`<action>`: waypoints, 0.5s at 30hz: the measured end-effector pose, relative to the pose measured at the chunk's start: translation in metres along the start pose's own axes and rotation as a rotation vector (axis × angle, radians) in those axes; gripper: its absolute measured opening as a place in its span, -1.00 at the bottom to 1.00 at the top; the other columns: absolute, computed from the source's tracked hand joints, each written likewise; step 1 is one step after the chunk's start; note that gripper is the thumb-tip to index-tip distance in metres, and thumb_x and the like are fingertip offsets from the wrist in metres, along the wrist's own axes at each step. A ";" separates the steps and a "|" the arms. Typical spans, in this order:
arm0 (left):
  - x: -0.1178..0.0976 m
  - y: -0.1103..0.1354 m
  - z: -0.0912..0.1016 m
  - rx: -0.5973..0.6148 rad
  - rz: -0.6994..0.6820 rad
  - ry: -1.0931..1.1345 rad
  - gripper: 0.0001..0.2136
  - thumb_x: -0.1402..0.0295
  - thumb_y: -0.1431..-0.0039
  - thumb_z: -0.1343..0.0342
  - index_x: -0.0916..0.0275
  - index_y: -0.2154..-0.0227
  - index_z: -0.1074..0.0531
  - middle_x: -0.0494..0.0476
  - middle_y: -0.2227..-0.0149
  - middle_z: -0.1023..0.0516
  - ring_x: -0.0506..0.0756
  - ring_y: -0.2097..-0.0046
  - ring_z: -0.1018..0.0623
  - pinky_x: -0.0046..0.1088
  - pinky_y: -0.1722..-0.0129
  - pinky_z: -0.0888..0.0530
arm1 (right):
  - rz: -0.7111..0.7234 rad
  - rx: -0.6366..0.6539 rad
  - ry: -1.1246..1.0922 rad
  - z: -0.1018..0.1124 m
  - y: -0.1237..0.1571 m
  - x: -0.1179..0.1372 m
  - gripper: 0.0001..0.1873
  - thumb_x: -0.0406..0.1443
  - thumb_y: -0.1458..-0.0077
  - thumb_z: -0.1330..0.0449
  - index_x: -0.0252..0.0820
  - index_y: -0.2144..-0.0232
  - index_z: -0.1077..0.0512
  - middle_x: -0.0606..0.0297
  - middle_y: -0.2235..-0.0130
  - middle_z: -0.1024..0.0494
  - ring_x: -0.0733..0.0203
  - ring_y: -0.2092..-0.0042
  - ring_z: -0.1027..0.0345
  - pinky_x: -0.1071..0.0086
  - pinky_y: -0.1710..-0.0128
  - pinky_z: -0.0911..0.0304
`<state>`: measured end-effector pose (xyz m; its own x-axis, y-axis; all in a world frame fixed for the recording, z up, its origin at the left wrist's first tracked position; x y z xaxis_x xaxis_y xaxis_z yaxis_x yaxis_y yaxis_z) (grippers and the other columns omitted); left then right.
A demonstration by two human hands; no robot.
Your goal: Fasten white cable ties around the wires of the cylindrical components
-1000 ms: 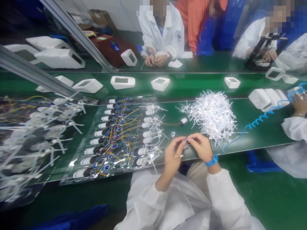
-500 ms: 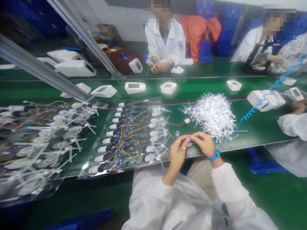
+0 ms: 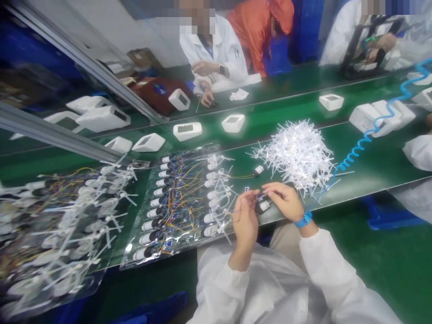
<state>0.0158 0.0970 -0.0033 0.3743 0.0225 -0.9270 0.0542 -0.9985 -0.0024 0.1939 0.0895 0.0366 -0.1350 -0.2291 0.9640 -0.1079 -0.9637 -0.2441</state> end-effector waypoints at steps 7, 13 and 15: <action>-0.029 -0.005 -0.012 -0.043 0.027 0.124 -0.69 -0.01 -0.50 -0.20 0.14 0.07 -0.56 0.15 0.07 -0.73 0.12 -0.03 -0.72 -0.21 -0.21 -0.59 | 0.046 0.038 -0.009 -0.003 0.005 0.007 -0.69 -0.24 -0.41 -0.25 -0.02 -0.11 -0.68 0.14 -0.16 -0.72 -0.05 -0.24 -0.57 0.02 -0.34 -0.39; -0.063 -0.011 -0.046 0.075 0.018 0.068 -0.67 -0.02 -0.50 -0.19 0.16 0.10 -0.57 0.17 0.08 -0.72 0.15 -0.03 -0.72 -0.25 -0.13 -0.62 | 0.112 0.145 0.003 -0.011 0.011 0.009 -0.57 -0.07 -0.37 -0.36 -0.04 -0.20 -0.63 0.06 -0.16 -0.71 -0.11 -0.17 -0.62 0.04 -0.24 -0.49; -0.067 -0.012 -0.051 0.084 0.003 0.023 -0.64 -0.04 -0.51 -0.16 0.17 0.12 -0.56 0.18 0.09 -0.73 0.16 -0.01 -0.72 -0.25 -0.11 -0.63 | 0.109 0.183 0.003 -0.016 0.013 0.005 -0.46 -0.03 -0.27 -0.46 -0.03 -0.22 -0.62 0.06 -0.15 -0.72 -0.12 -0.11 -0.65 0.06 -0.18 -0.54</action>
<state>0.0373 0.1100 0.0776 0.3956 0.0197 -0.9182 -0.0245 -0.9992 -0.0320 0.1764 0.0781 0.0371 -0.1395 -0.3333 0.9325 0.0879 -0.9421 -0.3236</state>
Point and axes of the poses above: each hand's wrist, its own y-axis away from the middle knuckle, its own z-axis out of the back of the hand, x = y × z, the point moved 10 cm from there along -y, towards the middle knuckle
